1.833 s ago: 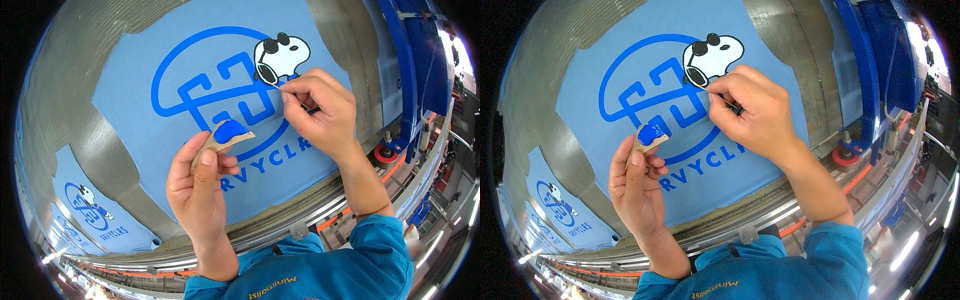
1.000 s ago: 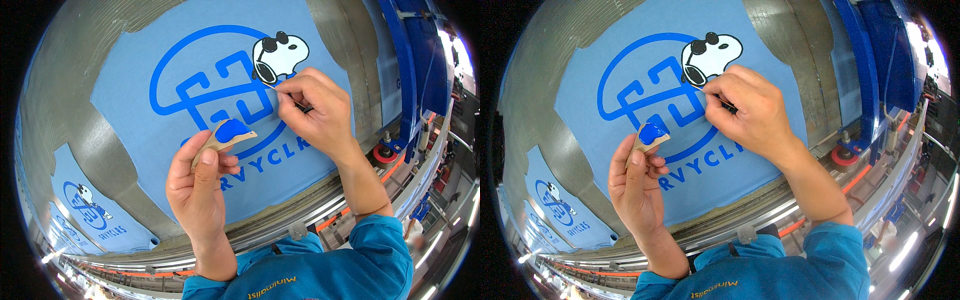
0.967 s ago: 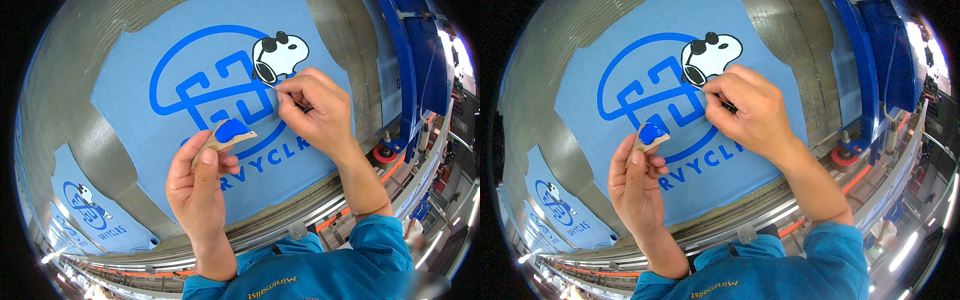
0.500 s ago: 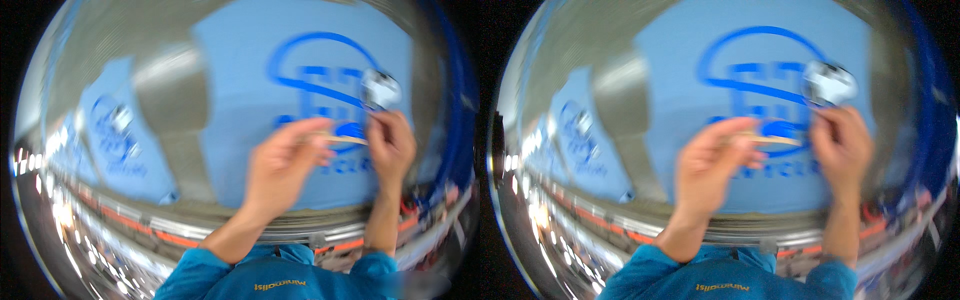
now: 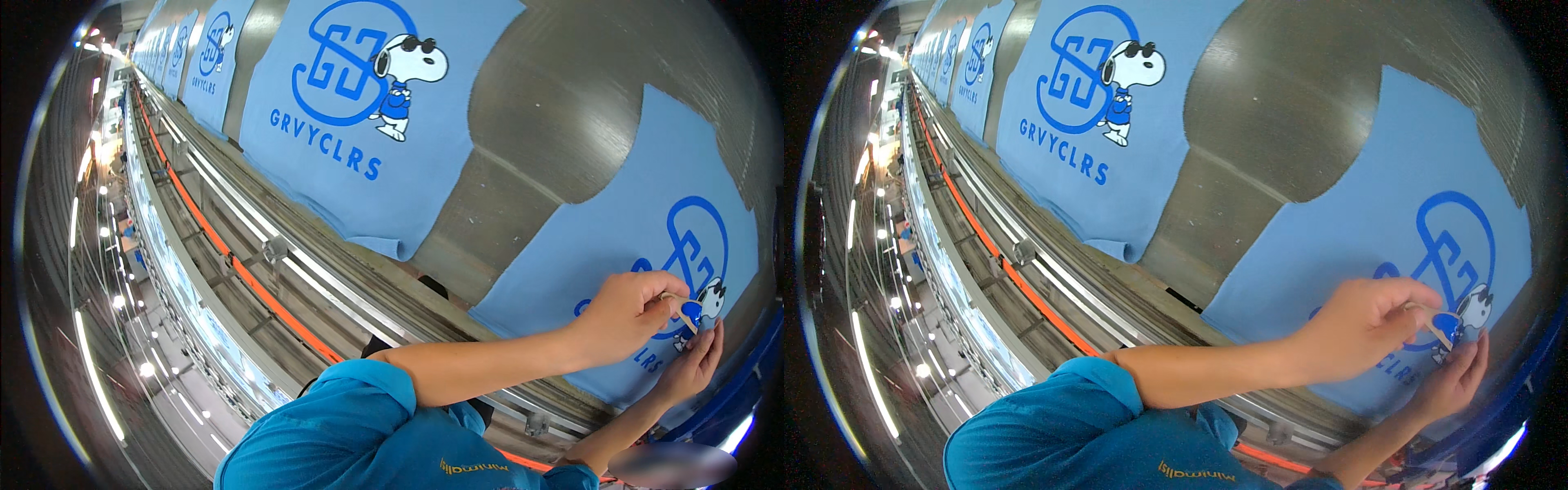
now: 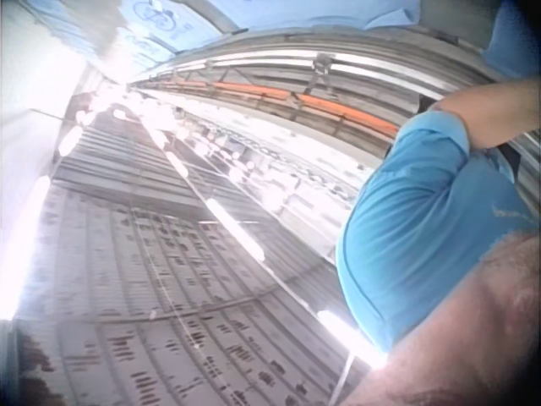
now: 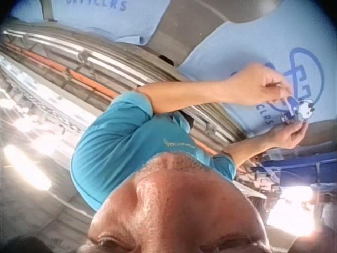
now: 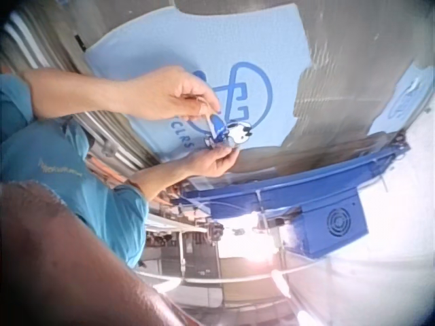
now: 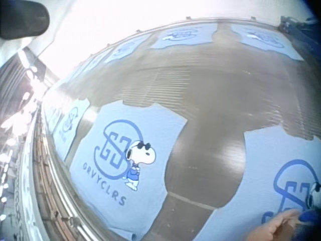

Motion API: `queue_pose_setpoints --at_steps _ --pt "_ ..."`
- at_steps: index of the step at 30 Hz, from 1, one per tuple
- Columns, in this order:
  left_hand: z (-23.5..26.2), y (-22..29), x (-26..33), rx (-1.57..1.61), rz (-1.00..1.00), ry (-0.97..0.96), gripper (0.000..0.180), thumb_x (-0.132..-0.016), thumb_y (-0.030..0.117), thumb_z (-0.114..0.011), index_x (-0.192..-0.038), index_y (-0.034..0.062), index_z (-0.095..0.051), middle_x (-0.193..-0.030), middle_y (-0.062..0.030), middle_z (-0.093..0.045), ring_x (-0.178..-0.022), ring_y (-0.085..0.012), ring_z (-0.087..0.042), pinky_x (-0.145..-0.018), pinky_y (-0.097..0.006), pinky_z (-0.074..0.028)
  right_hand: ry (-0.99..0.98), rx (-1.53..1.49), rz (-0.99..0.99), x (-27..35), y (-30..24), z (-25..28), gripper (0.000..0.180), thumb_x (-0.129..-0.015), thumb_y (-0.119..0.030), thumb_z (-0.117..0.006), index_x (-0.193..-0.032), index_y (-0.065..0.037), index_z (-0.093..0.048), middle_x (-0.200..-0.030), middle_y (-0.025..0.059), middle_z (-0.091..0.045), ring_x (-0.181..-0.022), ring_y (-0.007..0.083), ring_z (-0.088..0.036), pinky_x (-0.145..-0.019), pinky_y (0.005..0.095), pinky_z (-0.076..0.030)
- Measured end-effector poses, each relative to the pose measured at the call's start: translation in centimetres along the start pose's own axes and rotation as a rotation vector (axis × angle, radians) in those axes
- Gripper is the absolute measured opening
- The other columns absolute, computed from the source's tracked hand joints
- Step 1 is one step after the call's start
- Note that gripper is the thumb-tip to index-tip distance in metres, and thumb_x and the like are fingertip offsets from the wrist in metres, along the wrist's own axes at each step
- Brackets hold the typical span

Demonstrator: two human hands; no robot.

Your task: The person hand-paints a blue graphic on a light blue t-shirt using a small brush and a wooden palette. They carefully fill in details of a cartoon character and logo on the shirt, which is positioned on a moving conveyor belt in a factory setting.

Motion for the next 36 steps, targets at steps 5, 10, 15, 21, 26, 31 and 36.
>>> queue_pose_setpoints --at_steps 5,10,15,21,26,31,36 --pt "0.8 0.3 -0.4 0.118 -0.037 0.052 0.031 -0.105 0.014 -0.057 -0.128 -0.0048 -0.064 -0.101 -0.0079 -0.073 -0.086 -0.0105 -0.065 -0.075 -0.026 -0.055 0.076 -0.061 -0.04 -0.3 -1.3 -0.6 0.03 -0.107 -0.02 -0.061 -0.129 0.001 -0.066 -0.083 -0.0029 -0.054 -0.074 0.0062 -0.047 -0.066 0.022 -0.04" --pt "3.0 3.6 0.8 0.227 -0.128 0.08 0.031 -0.105 0.014 -0.059 -0.13 -0.0037 -0.063 -0.104 -0.0074 -0.074 -0.086 -0.0091 -0.064 -0.076 -0.025 -0.055 -0.038 -0.241 -0.073 1.5 -3.9 -1.9 0.023 -0.106 -0.014 -0.059 -0.121 0.002 -0.066 -0.081 -0.0019 -0.054 -0.073 0.0055 -0.047 -0.064 0.0211 -0.038" --pt "10.1 10.5 7.3 0.141 -0.134 0.154 0.031 -0.105 0.013 -0.06 -0.132 -0.003 -0.063 -0.108 -0.0119 -0.073 -0.09 -0.0138 -0.069 -0.079 -0.029 -0.059 -0.077 -0.485 -0.211 7.6 -8.9 -7.0 0.02 -0.103 -0.01 -0.062 -0.117 0.003 -0.066 -0.084 -0.0007 -0.058 -0.074 0.0065 -0.05 -0.065 0.0209 -0.039" --pt "24.7 20.1 16.5 -0.043 -0.216 0.352 0.032 -0.104 0.011 -0.062 -0.133 -0.0032 -0.062 -0.108 -0.0154 -0.074 -0.09 -0.0173 -0.072 -0.08 -0.031 -0.06 -0.366 -0.263 -0.091 16.6 -19.4 -20.6 0.012 -0.097 -0.004 -0.067 -0.105 0.003 -0.073 -0.101 0.003 -0.064 -0.085 0.0077 -0.057 -0.073 0.0204 -0.045" --pt "36.3 25.5 18.3 -0.116 -0.299 0.531 0.033 -0.103 0.011 -0.063 -0.132 -0.0053 -0.062 -0.108 -0.0174 -0.074 -0.087 -0.0188 -0.071 -0.077 -0.031 -0.06 -0.407 -0.336 0.023 19.6 -25.4 -30.4 0.012 -0.092 0.001 -0.071 -0.104 0.003 -0.074 -0.098 0.0034 -0.066 -0.083 0.0069 -0.059 -0.072 0.021 -0.047" --pt "39.2 28.9 13.6 -0.099 -0.372 0.445 0.039 -0.105 0.011 -0.06 -0.138 -0.0082 -0.054 -0.116 -0.0191 -0.07 -0.095 -0.0169 -0.067 -0.081 -0.029 -0.056 -0.23 -0.133 0.26 20.5 -27.9 -33.4 0.012 -0.088 0.003 -0.072 -0.099 0.0 -0.076 -0.086 0.0028 -0.066 -0.069 0.0065 -0.055 -0.06 0.0224 -0.044" --pt "37.7 30.5 9.8 -0.093 -0.424 0.358 0.04 -0.106 0.012 -0.058 -0.14 -0.0071 -0.054 -0.121 -0.0184 -0.069 -0.096 -0.0174 -0.067 -0.083 -0.029 -0.056 -0.136 -0.024 0.382 22.3 -27.3 -34.2 0.017 -0.081 0.006 -0.073 -0.096 -0.002 -0.076 -0.079 0.0034 -0.065 -0.065 0.0096 -0.057 -0.056 0.0239 -0.044"
Point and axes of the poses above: each hand's wrist, its own x-axis away from the middle knuckle, its own z-axis out of the back of the hand, y = z × x, the point moved 9 cm from there along -x, towards the middle knuckle
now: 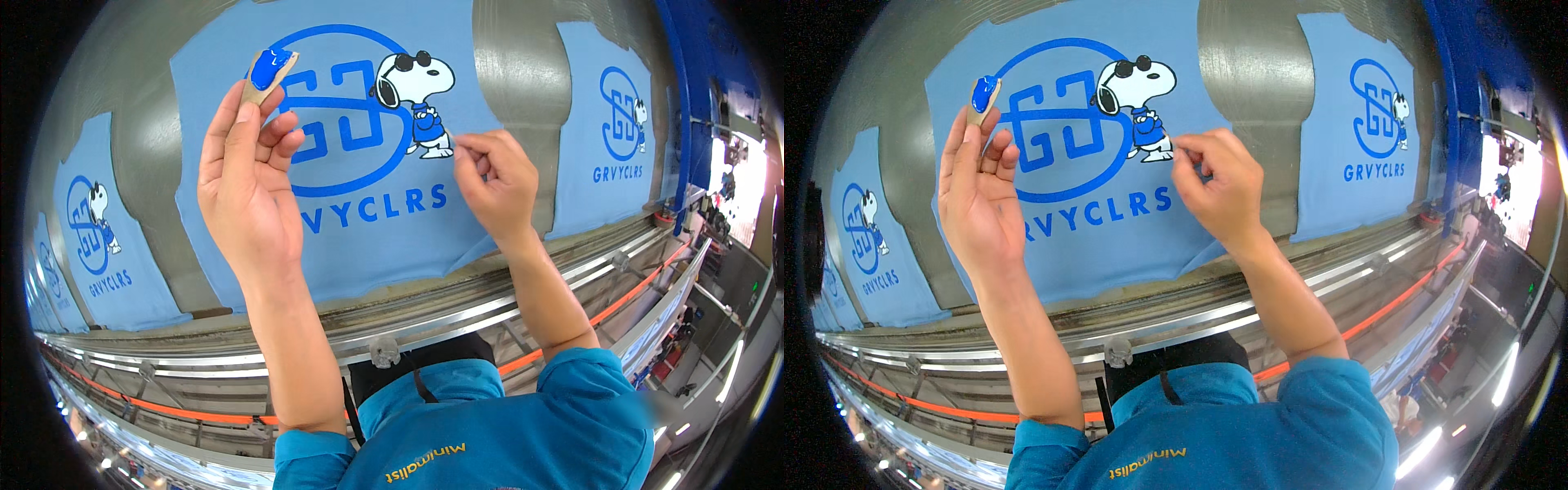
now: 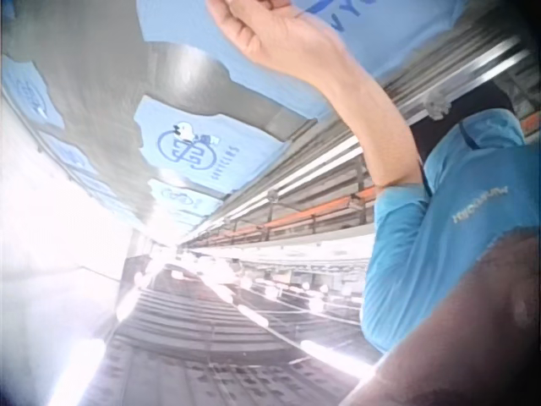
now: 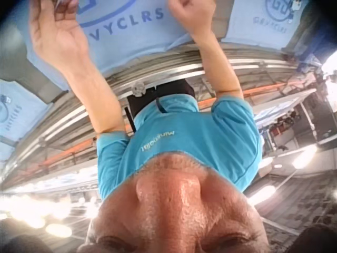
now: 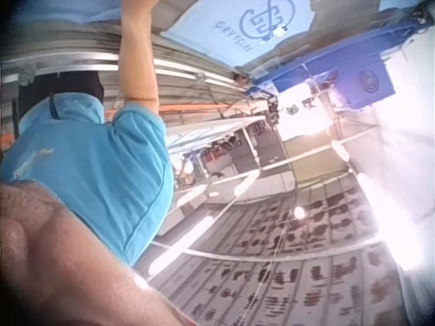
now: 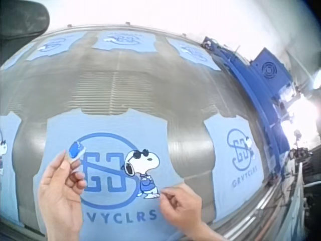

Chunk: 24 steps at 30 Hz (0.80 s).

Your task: The person hand-paints a blue graphic on a light blue t-shirt using a small brush and a wooden palette. They carefully fill in details of a cartoon character and logo on the shirt, which is positioned on a moving conveyor belt in a factory setting.

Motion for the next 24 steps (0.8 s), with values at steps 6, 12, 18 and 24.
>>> queue_pose_setpoints --at_steps 6,12,18,24 --pt "0.7 -2.0 -0.6 -0.049 0.04 -0.029 0.041 -0.107 0.014 -0.057 -0.142 -0.0065 -0.053 -0.123 -0.018 -0.068 -0.097 -0.0171 -0.067 -0.084 -0.028 -0.055 -0.036 -0.026 0.094 -0.6 -1.3 -1.2 0.02 -0.079 0.007 -0.075 -0.096 -0.003 -0.076 -0.079 0.005 -0.066 -0.064 0.0119 -0.061 -0.054 0.0255 -0.047" --pt "1.4 -1.9 -0.1 -0.009 0.026 -0.031 0.036 -0.105 0.011 -0.06 -0.136 -0.0061 -0.058 -0.114 -0.0204 -0.072 -0.089 -0.0191 -0.071 -0.077 -0.029 -0.059 -0.051 -0.021 0.179 -0.7 -0.9 -1.9 0.019 -0.075 0.006 -0.076 -0.093 -0.003 -0.074 -0.077 0.0054 -0.065 -0.062 0.0168 -0.061 -0.054 0.0284 -0.047" --pt "1.7 -2.0 0.4 0.001 0.04 -0.029 0.036 -0.105 0.011 -0.06 -0.136 -0.0057 -0.059 -0.113 -0.0206 -0.073 -0.088 -0.0189 -0.071 -0.076 -0.029 -0.059 -0.052 0.009 0.16 -0.6 -0.4 -2.2 0.019 -0.073 0.004 -0.075 -0.089 -0.004 -0.073 -0.075 0.0046 -0.064 -0.063 0.0196 -0.06 -0.056 0.0317 -0.046" --pt "1.7 -2.2 0.5 -0.01 0.057 -0.005 0.036 -0.104 0.011 -0.06 -0.136 -0.0056 -0.059 -0.113 -0.0206 -0.073 -0.087 -0.0185 -0.071 -0.074 -0.028 -0.058 -0.065 0.032 0.166 -0.8 -0.5 -2.2 0.019 -0.073 0.003 -0.075 -0.09 -0.005 -0.073 -0.075 0.0048 -0.064 -0.064 0.0204 -0.061 -0.058 0.032 -0.047"
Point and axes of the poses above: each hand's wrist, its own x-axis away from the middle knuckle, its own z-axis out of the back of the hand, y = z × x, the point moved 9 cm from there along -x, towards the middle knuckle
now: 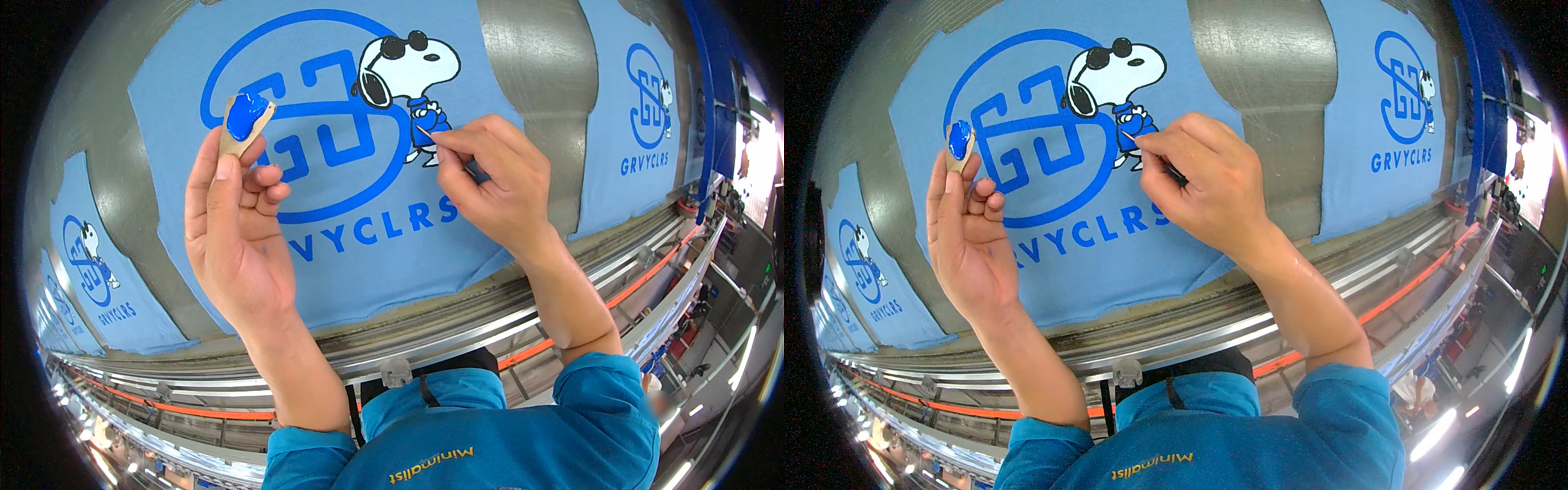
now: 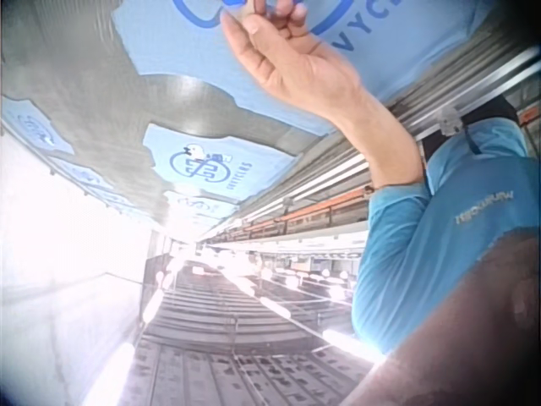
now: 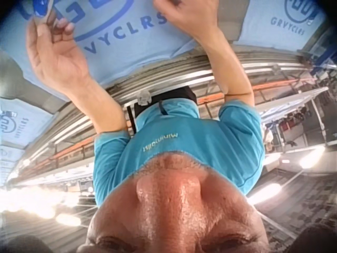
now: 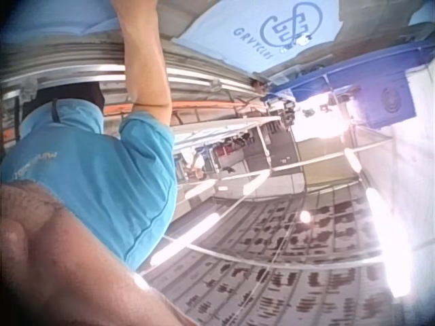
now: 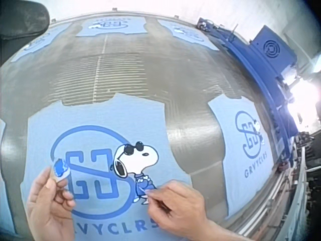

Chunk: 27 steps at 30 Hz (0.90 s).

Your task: The person hand-paints a blue graphic on a light blue t-shirt using a small brush and a wooden palette. They carefully fill in details of a cartoon character and logo on the shirt, which is positioned on a moving conveyor belt in a factory setting.

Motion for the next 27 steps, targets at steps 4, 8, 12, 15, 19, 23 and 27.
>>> queue_pose_setpoints --at_steps 4,8,12,15,19,23,27 --pt "0.24 0.06 -0.04 -0.006 0.004 0.011 0.035 -0.104 0.011 -0.061 -0.135 -0.0056 -0.06 -0.112 -0.02 -0.073 -0.087 -0.0183 -0.071 -0.073 -0.028 -0.058 -0.009 0.003 0.0 -0.02 -0.01 -0.04 0.019 -0.073 0.003 -0.075 -0.09 -0.005 -0.073 -0.076 0.005 -0.064 -0.064 0.0205 -0.06 -0.058 0.0321 -0.047" --pt "0.08 -0.05 -0.04 -0.008 0.002 -0.008 0.035 -0.104 0.011 -0.061 -0.135 -0.0053 -0.06 -0.112 -0.0195 -0.073 -0.087 -0.0181 -0.071 -0.074 -0.028 -0.058 -0.006 0.004 0.0 -0.03 0.04 -0.11 0.019 -0.073 0.004 -0.075 -0.09 -0.005 -0.073 -0.076 0.0052 -0.064 -0.064 0.0207 -0.06 -0.058 0.0323 -0.047" --pt "0.12 -0.1 0.03 -0.02 0.001 -0.007 0.035 -0.104 0.012 -0.06 -0.135 -0.0051 -0.06 -0.111 -0.0192 -0.073 -0.086 -0.0178 -0.071 -0.074 -0.028 -0.058 -0.006 -0.005 -0.022 -0.09 0.04 -0.03 0.019 -0.073 0.004 -0.075 -0.09 -0.005 -0.073 -0.076 0.005 -0.064 -0.064 0.0205 -0.06 -0.057 0.0321 -0.047" --pt "0.1 -0.12 0.04 -0.006 0.004 -0.011 0.035 -0.104 0.011 -0.06 -0.135 -0.005 -0.06 -0.111 -0.0192 -0.074 -0.086 -0.0177 -0.071 -0.074 -0.028 -0.058 -0.006 0.005 -0.017 -0.11 0.02 -0.07 0.018 -0.073 0.003 -0.075 -0.09 -0.005 -0.073 -0.076 0.0049 -0.064 -0.064 0.02 -0.06 -0.057 0.0318 -0.047" --pt "0.17 -0.02 0.02 -0.009 0.002 -0.01 0.034 -0.105 0.011 -0.06 -0.135 -0.0049 -0.06 -0.111 -0.0196 -0.074 -0.086 -0.0175 -0.071 -0.074 -0.028 -0.059 -0.021 -0.013 -0.046 -0.04 0.18 0.02 0.018 -0.073 0.003 -0.076 -0.089 -0.005 -0.073 -0.077 0.0046 -0.064 -0.064 0.0194 -0.06 -0.057 0.0313 -0.047" --pt "0.18 -0.05 0.0 -0.013 -0.005 -0.014 0.035 -0.104 0.011 -0.06 -0.135 -0.0049 -0.06 -0.112 -0.0199 -0.074 -0.086 -0.0173 -0.071 -0.074 -0.028 -0.059 -0.057 -0.004 -0.021 -0.21 -0.04 0.06 0.017 -0.076 0.009 -0.073 -0.091 0.0 -0.074 -0.08 0.0058 -0.066 -0.063 0.0126 -0.062 -0.055 0.0254 -0.048" --pt "0.22 -0.06 -0.02 -0.012 -0.006 -0.024 0.035 -0.104 0.012 -0.06 -0.136 -0.005 -0.06 -0.112 -0.02 -0.074 -0.086 -0.0175 -0.071 -0.074 -0.028 -0.059 -0.072 -0.001 -0.025 -0.22 -0.06 0.08 0.017 -0.078 0.012 -0.072 -0.091 0.002 -0.074 -0.082 0.0064 -0.067 -0.063 0.0092 -0.062 -0.053 0.0225 -0.048"
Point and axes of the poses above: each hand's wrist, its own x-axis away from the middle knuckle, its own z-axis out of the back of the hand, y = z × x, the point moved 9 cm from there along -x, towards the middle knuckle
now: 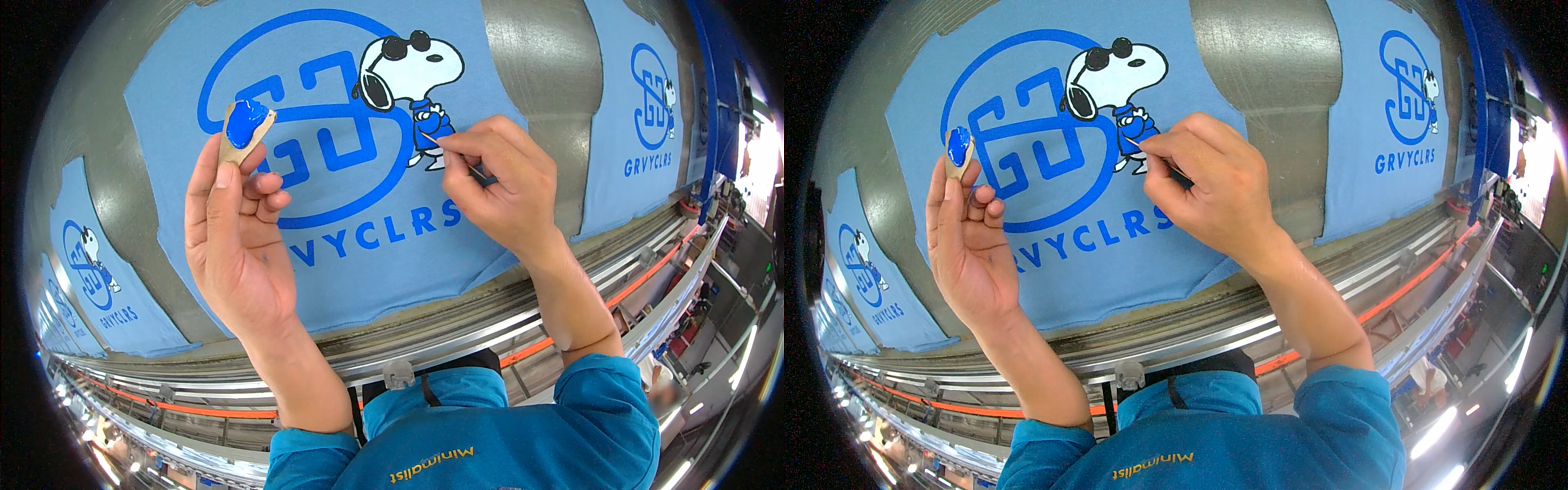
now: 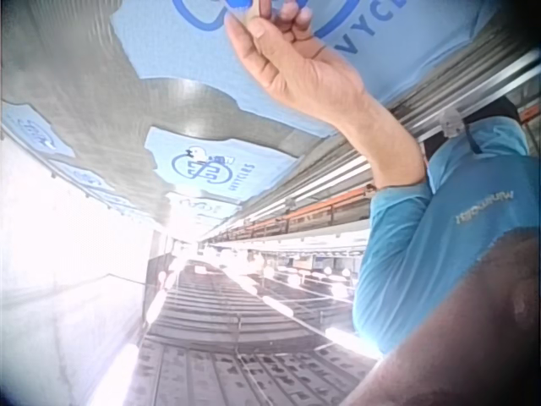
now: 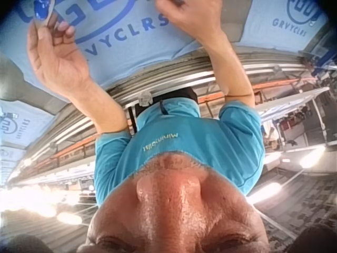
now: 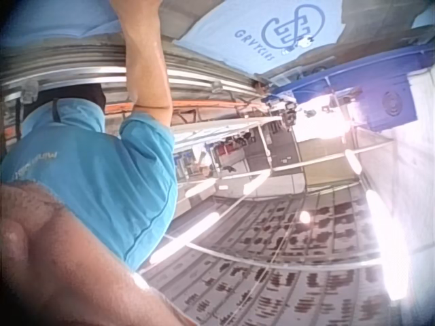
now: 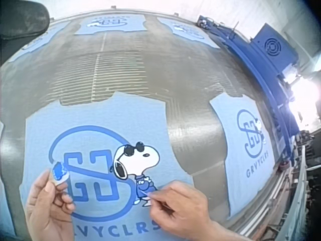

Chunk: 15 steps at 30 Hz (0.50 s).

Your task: The person hand-paints a blue graphic on a light blue t-shirt using a small brush and a wooden palette. They carefully fill in details of a cartoon character and logo on the shirt, which is positioned on a moving conveyor belt in a factory setting.

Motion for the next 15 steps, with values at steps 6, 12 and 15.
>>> queue_pose_setpoints --at_steps 6,12,15 --pt "-0.06 -0.08 0.05 0.006 0.008 -0.008 0.036 -0.105 0.012 -0.06 -0.136 -0.0054 -0.06 -0.112 -0.0201 -0.074 -0.087 -0.018 -0.071 -0.073 -0.028 -0.059 0.019 -0.031 -0.032 -0.1 -0.08 0.11 0.017 -0.078 0.011 -0.072 -0.092 0.001 -0.074 -0.082 0.0059 -0.067 -0.063 0.0089 -0.062 -0.053 0.0225 -0.047" --pt "-0.28 -0.11 0.16 -0.006 0.008 -0.007 0.036 -0.105 0.012 -0.06 -0.136 -0.0062 -0.06 -0.112 -0.0206 -0.074 -0.087 -0.0182 -0.071 -0.073 -0.028 -0.059 0.054 -0.022 -0.027 0.12 0.24 0.02 0.017 -0.076 0.005 -0.075 -0.092 -0.003 -0.074 -0.078 0.0057 -0.064 -0.062 0.017 -0.061 -0.055 0.0298 -0.047" --pt "-0.21 -0.19 0.17 -0.01 0.01 -0.002 0.036 -0.105 0.012 -0.06 -0.136 -0.0065 -0.059 -0.112 -0.0207 -0.074 -0.087 -0.0181 -0.071 -0.073 -0.028 -0.059 0.056 -0.015 -0.02 0.01 0.09 0.06 0.018 -0.076 0.005 -0.075 -0.092 -0.004 -0.074 -0.078 0.0054 -0.064 -0.063 0.0173 -0.061 -0.055 0.0298 -0.047"
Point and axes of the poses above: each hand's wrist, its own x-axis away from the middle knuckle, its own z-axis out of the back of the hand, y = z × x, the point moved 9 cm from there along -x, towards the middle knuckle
